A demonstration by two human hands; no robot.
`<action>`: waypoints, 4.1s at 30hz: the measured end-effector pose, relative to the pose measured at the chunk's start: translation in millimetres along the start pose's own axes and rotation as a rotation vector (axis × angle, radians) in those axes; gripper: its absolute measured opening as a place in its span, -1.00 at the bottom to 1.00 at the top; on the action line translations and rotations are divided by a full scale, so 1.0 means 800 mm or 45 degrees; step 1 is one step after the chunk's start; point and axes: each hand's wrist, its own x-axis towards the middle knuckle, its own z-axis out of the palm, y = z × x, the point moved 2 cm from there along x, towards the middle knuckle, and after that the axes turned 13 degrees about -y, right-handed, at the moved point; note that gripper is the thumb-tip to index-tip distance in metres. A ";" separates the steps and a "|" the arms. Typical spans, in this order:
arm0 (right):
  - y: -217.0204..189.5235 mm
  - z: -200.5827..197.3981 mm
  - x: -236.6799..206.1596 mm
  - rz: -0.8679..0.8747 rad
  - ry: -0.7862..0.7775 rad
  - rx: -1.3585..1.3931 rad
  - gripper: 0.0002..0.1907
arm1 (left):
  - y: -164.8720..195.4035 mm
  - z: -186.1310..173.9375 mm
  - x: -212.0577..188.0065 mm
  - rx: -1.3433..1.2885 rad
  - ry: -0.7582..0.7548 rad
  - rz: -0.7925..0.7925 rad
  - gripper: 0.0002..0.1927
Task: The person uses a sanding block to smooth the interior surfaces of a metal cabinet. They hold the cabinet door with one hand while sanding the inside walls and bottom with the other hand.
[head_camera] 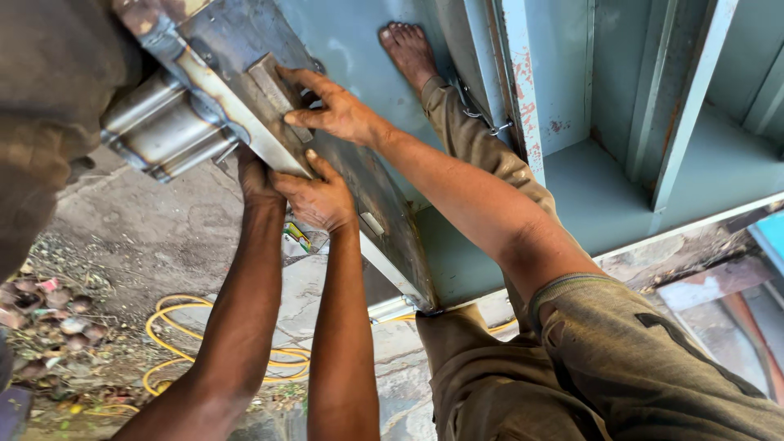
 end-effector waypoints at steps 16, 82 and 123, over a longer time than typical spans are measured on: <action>0.014 0.009 -0.005 0.090 -0.044 0.103 -0.17 | -0.051 0.029 -0.111 -0.007 -0.106 -0.120 -0.37; 0.080 -0.023 0.039 0.231 0.112 -0.045 -0.03 | -0.048 0.045 -0.113 -0.095 -0.136 0.065 -0.45; 0.084 -0.023 0.048 0.262 0.095 -0.063 0.01 | -0.054 0.045 -0.111 -0.123 -0.178 0.072 -0.41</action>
